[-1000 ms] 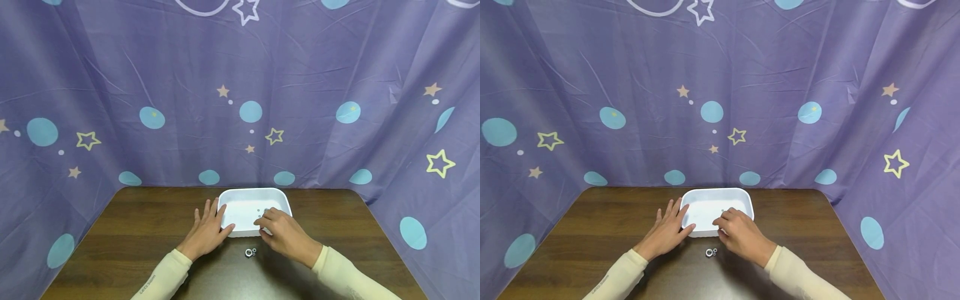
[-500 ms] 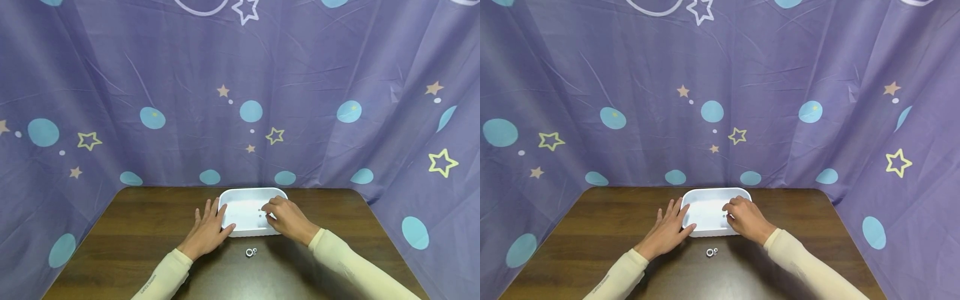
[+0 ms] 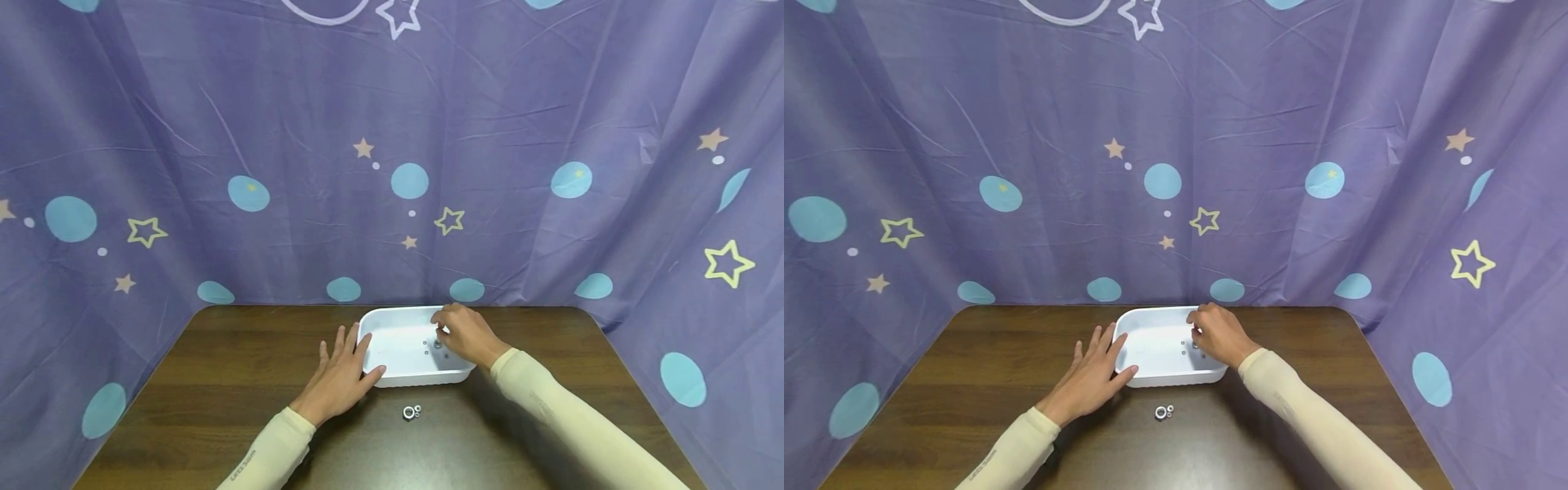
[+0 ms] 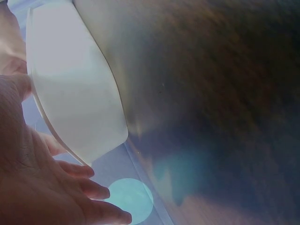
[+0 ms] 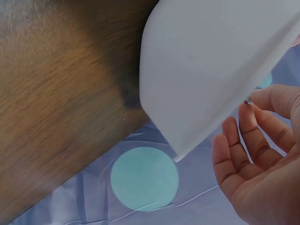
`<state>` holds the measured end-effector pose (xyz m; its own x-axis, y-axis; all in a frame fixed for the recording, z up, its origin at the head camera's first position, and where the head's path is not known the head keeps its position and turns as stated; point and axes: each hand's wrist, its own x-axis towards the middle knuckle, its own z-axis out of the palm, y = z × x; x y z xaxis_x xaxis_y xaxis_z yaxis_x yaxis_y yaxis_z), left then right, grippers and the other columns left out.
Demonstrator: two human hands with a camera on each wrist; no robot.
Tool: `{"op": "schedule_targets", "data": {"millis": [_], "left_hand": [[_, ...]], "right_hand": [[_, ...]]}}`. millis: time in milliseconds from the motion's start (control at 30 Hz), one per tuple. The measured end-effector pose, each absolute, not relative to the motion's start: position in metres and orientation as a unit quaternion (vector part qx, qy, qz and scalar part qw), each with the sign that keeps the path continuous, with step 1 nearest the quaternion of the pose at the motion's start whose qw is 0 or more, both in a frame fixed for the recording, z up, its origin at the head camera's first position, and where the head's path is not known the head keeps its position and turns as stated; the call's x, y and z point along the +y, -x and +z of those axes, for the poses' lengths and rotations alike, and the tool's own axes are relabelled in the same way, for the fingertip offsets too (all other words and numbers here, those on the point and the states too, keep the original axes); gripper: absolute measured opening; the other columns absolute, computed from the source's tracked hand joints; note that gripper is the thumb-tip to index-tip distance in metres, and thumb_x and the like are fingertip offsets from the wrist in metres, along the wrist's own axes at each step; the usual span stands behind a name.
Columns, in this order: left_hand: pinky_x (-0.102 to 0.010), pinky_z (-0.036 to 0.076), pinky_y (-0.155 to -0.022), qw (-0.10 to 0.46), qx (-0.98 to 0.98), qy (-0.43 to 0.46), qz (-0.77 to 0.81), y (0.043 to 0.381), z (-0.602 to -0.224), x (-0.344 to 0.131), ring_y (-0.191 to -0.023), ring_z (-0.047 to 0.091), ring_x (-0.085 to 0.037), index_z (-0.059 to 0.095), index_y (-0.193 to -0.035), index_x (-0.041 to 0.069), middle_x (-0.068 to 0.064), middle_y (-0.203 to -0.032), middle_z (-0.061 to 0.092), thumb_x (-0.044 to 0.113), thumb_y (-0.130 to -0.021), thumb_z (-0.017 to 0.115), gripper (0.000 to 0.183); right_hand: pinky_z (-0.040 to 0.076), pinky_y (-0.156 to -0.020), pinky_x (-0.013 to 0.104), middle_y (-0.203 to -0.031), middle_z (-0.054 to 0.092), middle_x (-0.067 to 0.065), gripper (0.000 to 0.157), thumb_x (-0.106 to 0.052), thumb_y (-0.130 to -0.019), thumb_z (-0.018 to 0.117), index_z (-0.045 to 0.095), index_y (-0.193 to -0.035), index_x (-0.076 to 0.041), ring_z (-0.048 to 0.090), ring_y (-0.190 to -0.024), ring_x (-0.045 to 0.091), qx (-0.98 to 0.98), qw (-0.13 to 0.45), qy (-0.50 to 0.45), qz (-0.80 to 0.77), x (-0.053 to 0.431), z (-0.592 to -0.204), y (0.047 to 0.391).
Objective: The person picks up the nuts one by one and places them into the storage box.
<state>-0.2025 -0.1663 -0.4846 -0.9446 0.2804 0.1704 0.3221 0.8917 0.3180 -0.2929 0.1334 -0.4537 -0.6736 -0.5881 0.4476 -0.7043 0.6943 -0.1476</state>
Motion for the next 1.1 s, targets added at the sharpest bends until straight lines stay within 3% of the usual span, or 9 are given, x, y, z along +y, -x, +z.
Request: {"op": "schedule_targets", "data": {"millis": [333, 633, 933, 1100], "left_hand": [[-0.085, 0.014, -0.121, 0.058, -0.97, 0.155, -0.177, 0.201, -0.485, -0.166, -0.166, 0.01, -0.053, 0.042, -0.169, 0.004, -0.025, -0.181, 0.017, 0.06, -0.111, 0.057, 0.082], [-0.085, 0.013, -0.122, 0.059, -0.971, 0.151, -0.178, 0.201, -0.487, -0.167, -0.166, 0.01, -0.052, 0.042, -0.169, 0.004, -0.025, -0.181, 0.016, 0.06, -0.11, 0.056, 0.082], [-0.084, 0.013, -0.123, 0.051, -0.971, 0.149, -0.18, 0.201, -0.485, -0.167, -0.166, 0.009, -0.051, 0.041, -0.17, 0.005, -0.024, -0.182, 0.015, 0.062, -0.111, 0.054, 0.083], [-0.084, 0.014, -0.123, 0.049, -0.972, 0.151, -0.175, 0.201, -0.485, -0.168, -0.167, 0.009, -0.051, 0.041, -0.17, 0.006, -0.023, -0.182, 0.015, 0.063, -0.111, 0.053, 0.084]], "right_hand": [[0.061, -0.073, 0.043, -0.09, 0.076, 0.002, 0.021, 0.002, -0.083, 0.083, 0.083, -0.103, -0.005, 0.072, -0.086, 0.026, -0.9, 0.185, -0.363, 0.155, 0.136, -0.458, 0.3], [0.06, -0.074, 0.039, -0.09, 0.075, 0.001, 0.017, -0.002, -0.087, 0.086, 0.083, -0.103, -0.006, 0.07, -0.086, 0.021, -0.908, 0.147, -0.359, 0.158, 0.133, -0.467, 0.296], [0.06, -0.079, 0.038, -0.082, 0.074, -0.001, 0.022, 0.005, -0.08, 0.083, 0.083, -0.098, -0.007, 0.07, -0.084, 0.021, -0.89, 0.145, -0.397, 0.167, 0.128, -0.479, 0.294], [0.057, -0.074, 0.036, -0.075, 0.07, -0.004, 0.021, 0.006, -0.078, 0.081, 0.083, -0.093, -0.01, 0.065, -0.078, 0.017, -0.889, 0.131, -0.405, 0.17, 0.126, -0.48, 0.294]]}}
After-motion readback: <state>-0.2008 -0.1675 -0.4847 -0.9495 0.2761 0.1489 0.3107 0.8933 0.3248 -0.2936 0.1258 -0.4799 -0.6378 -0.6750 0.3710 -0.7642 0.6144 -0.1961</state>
